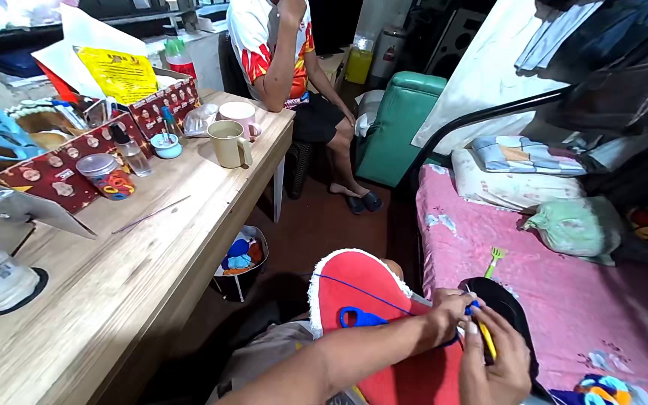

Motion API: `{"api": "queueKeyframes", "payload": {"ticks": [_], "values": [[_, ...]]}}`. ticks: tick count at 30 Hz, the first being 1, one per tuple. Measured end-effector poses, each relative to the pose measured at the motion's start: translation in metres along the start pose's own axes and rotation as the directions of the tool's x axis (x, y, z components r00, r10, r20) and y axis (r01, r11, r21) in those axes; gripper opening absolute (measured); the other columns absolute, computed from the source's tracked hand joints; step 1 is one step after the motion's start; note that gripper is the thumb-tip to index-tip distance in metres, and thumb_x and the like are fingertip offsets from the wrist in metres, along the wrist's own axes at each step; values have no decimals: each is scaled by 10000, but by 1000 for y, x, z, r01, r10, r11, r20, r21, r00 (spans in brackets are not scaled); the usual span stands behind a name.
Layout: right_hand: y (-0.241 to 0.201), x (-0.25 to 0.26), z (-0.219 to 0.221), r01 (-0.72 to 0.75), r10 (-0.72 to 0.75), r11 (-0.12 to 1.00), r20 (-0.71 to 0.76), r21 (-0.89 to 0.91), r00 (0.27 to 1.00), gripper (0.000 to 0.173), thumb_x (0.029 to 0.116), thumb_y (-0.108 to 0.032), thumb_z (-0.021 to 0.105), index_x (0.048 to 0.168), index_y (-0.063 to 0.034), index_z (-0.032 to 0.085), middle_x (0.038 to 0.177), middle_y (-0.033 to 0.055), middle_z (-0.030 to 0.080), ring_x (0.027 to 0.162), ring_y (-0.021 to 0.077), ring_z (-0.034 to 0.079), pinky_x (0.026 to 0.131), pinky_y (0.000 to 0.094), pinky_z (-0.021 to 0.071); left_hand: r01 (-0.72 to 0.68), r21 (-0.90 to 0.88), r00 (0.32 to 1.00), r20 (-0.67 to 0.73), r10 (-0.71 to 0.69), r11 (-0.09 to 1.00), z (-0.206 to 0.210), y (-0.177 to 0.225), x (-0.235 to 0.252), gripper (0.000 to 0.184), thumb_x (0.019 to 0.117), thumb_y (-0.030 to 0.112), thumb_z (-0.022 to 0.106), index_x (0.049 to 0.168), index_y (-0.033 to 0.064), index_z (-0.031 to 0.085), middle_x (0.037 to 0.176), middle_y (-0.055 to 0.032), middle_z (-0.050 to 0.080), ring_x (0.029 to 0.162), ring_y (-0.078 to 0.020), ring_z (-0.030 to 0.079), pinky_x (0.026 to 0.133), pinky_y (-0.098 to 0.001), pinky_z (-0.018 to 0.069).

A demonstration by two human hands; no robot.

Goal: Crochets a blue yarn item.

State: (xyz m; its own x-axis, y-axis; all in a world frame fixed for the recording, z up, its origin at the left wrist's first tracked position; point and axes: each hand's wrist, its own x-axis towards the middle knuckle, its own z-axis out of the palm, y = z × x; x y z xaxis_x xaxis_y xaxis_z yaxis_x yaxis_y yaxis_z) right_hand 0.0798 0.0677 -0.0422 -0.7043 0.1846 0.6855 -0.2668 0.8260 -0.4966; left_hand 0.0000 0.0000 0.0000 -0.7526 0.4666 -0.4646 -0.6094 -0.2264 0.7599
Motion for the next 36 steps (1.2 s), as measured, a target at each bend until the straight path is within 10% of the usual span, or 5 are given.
{"api": "queueKeyframes", "payload": {"ticks": [2,6,17,25,36], "values": [[22,0,-2,-120,121,991,10,-57,993,389,981,-176,551,1215,111,671,1305,350,587,1232,477,561,1075,545,425,-251,5,967,42,250,968,0,-41,63,263,1067,165,509,994,-29,672,758,-13,579,595,-37,497,567,-201,439],[20,0,-4,-255,240,952,102,172,965,513,984,-202,553,1378,126,532,1334,298,564,1215,275,573,1008,359,492,-643,125,765,121,632,755,-10,-36,49,253,1036,109,533,966,-59,708,843,-74,679,749,-72,603,747,-276,510],[-6,15,19,-257,169,725,197,639,966,424,950,-22,546,1364,68,520,1180,5,669,853,-2,650,683,164,557,-805,54,592,149,792,591,-51,2,-15,207,1017,6,513,968,-79,696,880,-45,695,804,-28,646,771,-218,558],[-13,12,26,-413,255,296,346,861,903,334,968,-32,559,1298,-23,612,962,10,710,665,-24,541,566,143,429,-632,61,744,324,584,772,-97,8,-32,683,910,16,628,1548,43,384,1003,-62,702,849,-128,682,768,-284,588],[-6,15,26,-461,211,276,415,843,885,290,952,-110,637,1239,-72,658,845,-38,685,624,-58,500,558,124,395,-437,23,838,372,398,899,-109,21,-39,860,911,-68,566,1631,223,196,944,-56,730,824,-98,709,782,-241,591]]}}
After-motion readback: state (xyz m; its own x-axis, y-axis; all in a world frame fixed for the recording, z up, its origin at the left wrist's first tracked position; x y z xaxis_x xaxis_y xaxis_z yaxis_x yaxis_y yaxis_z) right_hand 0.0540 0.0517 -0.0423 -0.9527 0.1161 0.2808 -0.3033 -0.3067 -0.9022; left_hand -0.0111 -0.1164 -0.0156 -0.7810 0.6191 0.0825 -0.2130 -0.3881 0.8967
